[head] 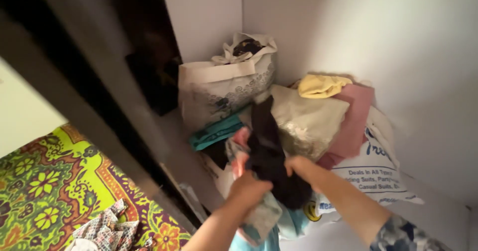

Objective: The person is emptying various items including clothes and bags from a sliding-door wardrobe and placing them on the floor.

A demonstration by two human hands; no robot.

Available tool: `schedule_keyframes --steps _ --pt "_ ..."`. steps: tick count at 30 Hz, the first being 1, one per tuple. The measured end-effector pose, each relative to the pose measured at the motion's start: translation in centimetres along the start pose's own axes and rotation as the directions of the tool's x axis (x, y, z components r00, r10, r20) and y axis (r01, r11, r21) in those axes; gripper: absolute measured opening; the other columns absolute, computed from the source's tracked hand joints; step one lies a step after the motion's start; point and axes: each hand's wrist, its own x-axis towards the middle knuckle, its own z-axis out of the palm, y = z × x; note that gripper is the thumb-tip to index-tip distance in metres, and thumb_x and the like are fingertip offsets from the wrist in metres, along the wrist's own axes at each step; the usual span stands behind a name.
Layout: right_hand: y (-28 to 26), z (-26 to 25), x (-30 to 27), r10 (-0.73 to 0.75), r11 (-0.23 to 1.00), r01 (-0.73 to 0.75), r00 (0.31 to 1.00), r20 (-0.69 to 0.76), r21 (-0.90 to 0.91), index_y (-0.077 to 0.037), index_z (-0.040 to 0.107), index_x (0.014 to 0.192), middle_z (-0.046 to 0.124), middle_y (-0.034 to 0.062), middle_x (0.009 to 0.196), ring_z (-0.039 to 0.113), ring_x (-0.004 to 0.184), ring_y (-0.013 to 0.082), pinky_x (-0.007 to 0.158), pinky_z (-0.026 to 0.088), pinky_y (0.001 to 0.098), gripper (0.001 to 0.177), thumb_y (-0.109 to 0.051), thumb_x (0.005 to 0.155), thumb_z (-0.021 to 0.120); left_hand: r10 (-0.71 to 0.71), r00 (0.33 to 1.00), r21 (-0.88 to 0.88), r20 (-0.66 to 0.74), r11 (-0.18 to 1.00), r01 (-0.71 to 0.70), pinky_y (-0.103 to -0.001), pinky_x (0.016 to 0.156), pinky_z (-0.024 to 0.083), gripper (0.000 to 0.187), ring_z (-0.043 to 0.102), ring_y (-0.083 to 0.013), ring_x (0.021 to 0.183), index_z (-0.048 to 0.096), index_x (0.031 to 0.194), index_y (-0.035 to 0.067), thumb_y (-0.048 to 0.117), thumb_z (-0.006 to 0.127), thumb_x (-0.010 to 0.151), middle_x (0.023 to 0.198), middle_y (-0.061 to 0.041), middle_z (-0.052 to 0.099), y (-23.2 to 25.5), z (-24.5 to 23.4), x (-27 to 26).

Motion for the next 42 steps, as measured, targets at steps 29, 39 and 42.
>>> schedule_keyframes --steps 29,39,42 --pt "-4.9 42.6 -12.0 0.280 0.960 -0.203 0.735 0.617 -0.194 -0.006 0.066 0.081 0.069 0.0107 0.079 0.065 0.074 0.0260 0.070 0.051 0.0374 0.021 -0.016 0.064 0.063 -0.361 0.932 -0.537 0.030 0.781 0.320 -0.035 0.067 0.055 0.031 0.067 -0.0184 0.073 0.077 0.108 0.006 0.013 0.073 0.078 0.087 -0.005 0.075 -42.7 -20.4 -12.1" --pt "-9.8 62.8 -7.8 -0.546 0.331 0.880 0.473 0.692 -0.341 -0.006 0.056 0.102 0.069 0.0188 0.094 0.068 0.091 0.0361 0.078 0.053 0.0449 0.034 -0.024 0.080 0.074 -0.522 0.820 -0.905 -0.236 0.426 0.011 -0.042 0.061 0.054 0.041 0.065 -0.0246 0.066 0.073 0.110 0.017 0.001 0.073 0.072 0.081 -0.009 0.070 -49.5 -37.2 -21.8" --pt "-12.5 66.8 -10.0 -0.685 0.408 0.885 0.460 0.565 -0.225 -0.004 0.055 0.103 0.070 0.0186 0.093 0.069 0.088 0.0337 0.079 0.054 0.0426 0.030 -0.018 0.083 0.073 -0.643 0.673 -0.859 -0.366 0.512 0.022 -0.042 0.065 0.056 0.026 0.067 -0.0246 0.071 0.070 0.106 0.001 0.008 0.075 0.082 0.084 -0.011 0.072 -51.9 -40.5 -23.1"
